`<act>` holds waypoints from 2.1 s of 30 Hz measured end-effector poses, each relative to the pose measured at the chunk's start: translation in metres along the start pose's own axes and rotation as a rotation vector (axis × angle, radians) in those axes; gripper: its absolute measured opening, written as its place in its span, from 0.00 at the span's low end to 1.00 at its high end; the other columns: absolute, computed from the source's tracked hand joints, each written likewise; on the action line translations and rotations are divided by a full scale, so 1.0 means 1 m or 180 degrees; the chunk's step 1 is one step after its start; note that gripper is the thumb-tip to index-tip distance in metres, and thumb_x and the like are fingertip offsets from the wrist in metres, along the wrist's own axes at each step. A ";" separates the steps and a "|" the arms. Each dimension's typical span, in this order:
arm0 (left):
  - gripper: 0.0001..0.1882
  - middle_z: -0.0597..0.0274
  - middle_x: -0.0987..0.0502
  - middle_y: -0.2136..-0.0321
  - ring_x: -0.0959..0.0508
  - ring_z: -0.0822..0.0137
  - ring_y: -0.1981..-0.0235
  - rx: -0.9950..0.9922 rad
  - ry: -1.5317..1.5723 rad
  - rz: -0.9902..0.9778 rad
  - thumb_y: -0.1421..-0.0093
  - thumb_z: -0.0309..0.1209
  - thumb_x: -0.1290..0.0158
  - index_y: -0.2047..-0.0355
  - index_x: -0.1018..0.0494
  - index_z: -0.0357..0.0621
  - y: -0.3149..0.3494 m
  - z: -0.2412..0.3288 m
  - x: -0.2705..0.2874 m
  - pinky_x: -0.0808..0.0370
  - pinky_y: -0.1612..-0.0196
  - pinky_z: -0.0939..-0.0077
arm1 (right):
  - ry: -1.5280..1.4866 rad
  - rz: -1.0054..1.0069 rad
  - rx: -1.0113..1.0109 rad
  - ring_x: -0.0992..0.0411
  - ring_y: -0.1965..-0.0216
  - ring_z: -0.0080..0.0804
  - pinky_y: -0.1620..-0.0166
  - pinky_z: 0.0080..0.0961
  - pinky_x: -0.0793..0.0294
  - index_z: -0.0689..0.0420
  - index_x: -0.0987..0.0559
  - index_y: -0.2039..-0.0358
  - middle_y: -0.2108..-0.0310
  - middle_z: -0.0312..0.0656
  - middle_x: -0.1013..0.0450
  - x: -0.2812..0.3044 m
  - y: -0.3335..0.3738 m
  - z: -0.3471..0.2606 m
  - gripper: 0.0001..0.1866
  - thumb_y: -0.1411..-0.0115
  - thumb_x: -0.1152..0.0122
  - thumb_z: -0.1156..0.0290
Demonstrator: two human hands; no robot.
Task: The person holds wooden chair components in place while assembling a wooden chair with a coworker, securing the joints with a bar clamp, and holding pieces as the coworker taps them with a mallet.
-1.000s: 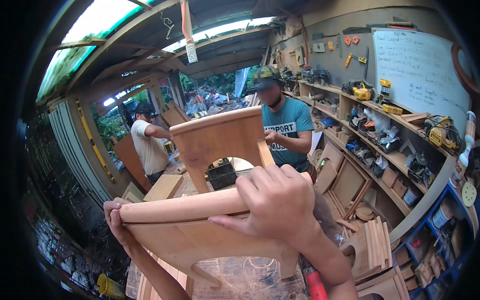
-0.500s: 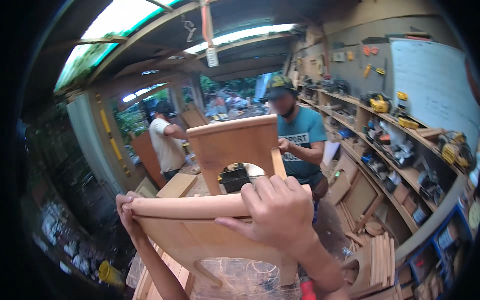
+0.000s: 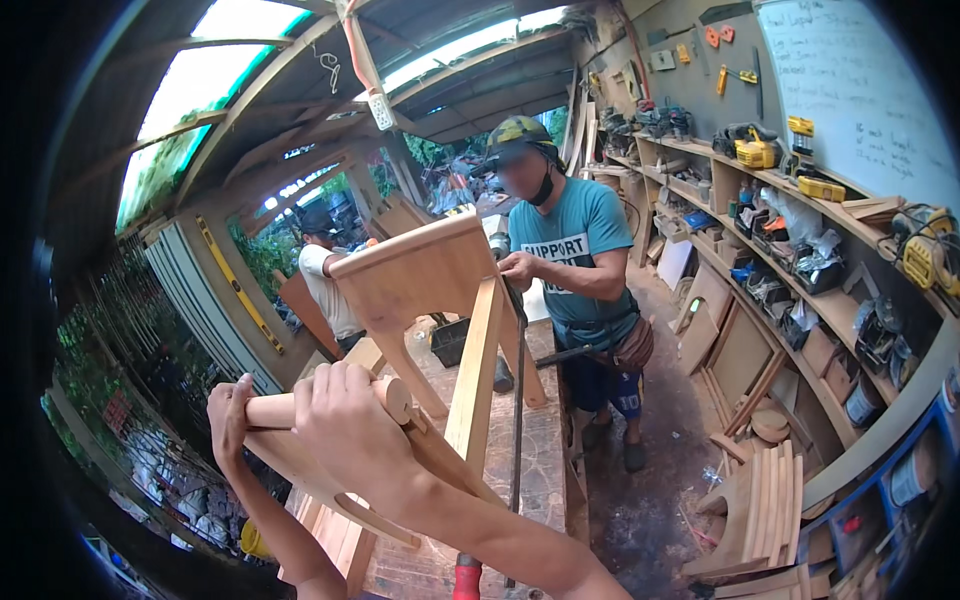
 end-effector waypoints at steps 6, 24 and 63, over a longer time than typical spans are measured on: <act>0.30 0.46 0.34 0.86 0.32 0.52 0.81 -0.0557 0.0505 0.0554 0.36 0.50 0.52 0.82 0.28 0.33 0.008 -0.003 -0.007 0.38 0.71 0.57 | -0.0060 -0.0109 0.0114 0.31 0.69 0.30 0.64 0.28 0.35 0.59 0.22 0.65 0.73 0.36 0.31 0.010 0.002 0.004 0.26 0.39 0.36 0.44; 0.22 0.51 0.40 0.83 0.37 0.53 0.79 -0.1286 0.0864 0.1003 0.32 0.38 0.55 0.81 0.37 0.36 0.026 0.026 -0.003 0.41 0.70 0.60 | -0.0180 0.0305 0.0139 0.29 0.66 0.32 0.62 0.31 0.33 0.59 0.19 0.58 0.67 0.39 0.27 0.021 0.010 0.008 0.28 0.49 0.31 0.48; 0.14 0.62 0.30 0.83 0.28 0.57 0.77 -0.1449 0.0601 0.1461 0.44 0.39 0.46 0.82 0.26 0.46 0.078 0.159 -0.011 0.33 0.66 0.62 | -0.5408 0.0190 -0.2670 0.39 0.31 0.46 0.34 0.44 0.32 0.59 0.62 0.23 0.29 0.52 0.47 -0.125 0.221 0.062 0.77 0.60 0.18 0.42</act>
Point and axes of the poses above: each hand's wrist, its own y-axis away from the middle knuckle, its own x-axis out of the back of the hand, z = x × y, the point moved 7 cm from there along -y, towards the middle knuckle
